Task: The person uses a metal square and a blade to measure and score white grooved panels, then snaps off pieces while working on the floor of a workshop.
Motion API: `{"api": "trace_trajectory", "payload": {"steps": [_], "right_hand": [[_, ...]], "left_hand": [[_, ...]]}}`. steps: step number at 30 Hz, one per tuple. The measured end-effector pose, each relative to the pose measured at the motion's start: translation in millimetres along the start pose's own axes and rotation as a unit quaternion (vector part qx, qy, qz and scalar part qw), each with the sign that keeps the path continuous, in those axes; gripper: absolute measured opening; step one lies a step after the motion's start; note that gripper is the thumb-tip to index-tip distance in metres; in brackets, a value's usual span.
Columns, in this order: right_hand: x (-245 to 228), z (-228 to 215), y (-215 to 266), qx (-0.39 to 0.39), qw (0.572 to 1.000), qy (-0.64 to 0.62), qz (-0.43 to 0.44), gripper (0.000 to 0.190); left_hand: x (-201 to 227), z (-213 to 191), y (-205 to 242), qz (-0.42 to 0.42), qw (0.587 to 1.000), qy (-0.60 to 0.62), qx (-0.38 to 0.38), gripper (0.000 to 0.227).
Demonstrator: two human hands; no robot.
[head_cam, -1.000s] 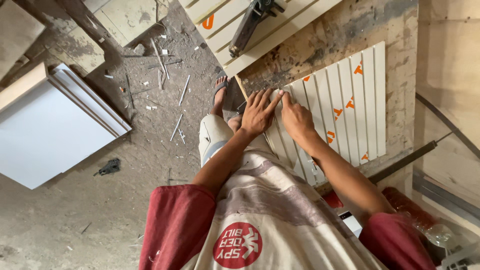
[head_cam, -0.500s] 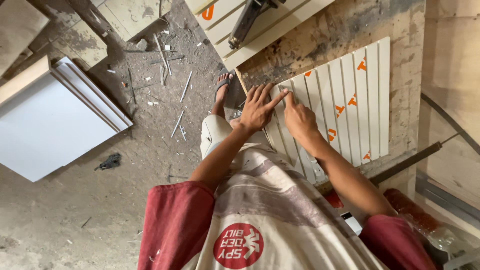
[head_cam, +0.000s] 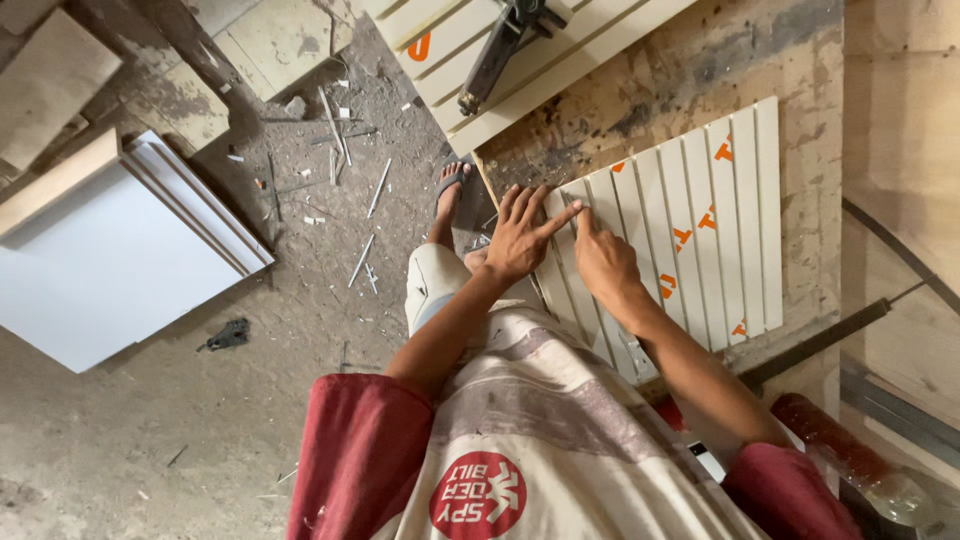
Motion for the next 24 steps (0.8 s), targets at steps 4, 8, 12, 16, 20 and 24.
{"api": "trace_trajectory", "payload": {"steps": [4, 8, 12, 16, 20, 24], "right_hand": [[-2.2, 1.7, 10.0, -0.005, 1.000, 0.022, -0.003, 0.046], [-9.1, -1.0, 10.9, 0.004, 1.000, -0.003, -0.005, 0.045], [3.9, 7.9, 6.8, -0.007, 1.000, 0.012, 0.010, 0.047], [-2.1, 3.1, 13.9, -0.017, 1.000, -0.007, 0.016, 0.045], [-0.8, 4.2, 10.1, -0.020, 1.000, 0.000, 0.014, 0.046], [8.1, 12.7, 1.4, -0.011, 1.000, -0.016, 0.008, 0.048]], "left_hand": [[3.2, -3.1, -0.4, 0.006, 1.000, 0.001, 0.011, 0.051], [1.6, -3.1, 4.4, 0.008, 1.000, -0.003, 0.000, 0.054], [5.7, -4.4, -1.3, 0.021, 0.999, -0.019, 0.029, 0.054], [5.0, -2.1, 0.3, 0.019, 0.999, -0.017, 0.040, 0.054], [5.6, -2.0, 0.7, 0.016, 1.000, -0.009, 0.017, 0.052], [1.4, 3.3, 0.2, 0.022, 1.000, 0.004, 0.009, 0.053]]}}
Point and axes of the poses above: each hand's wrist, its own y-axis away from the middle knuckle, its own z-axis out of the palm, x = y × z, the point moved 3 cm from there along -y, towards the middle knuckle, and after that the axes turned 4 degrees about -x, right-handed, at the moved point
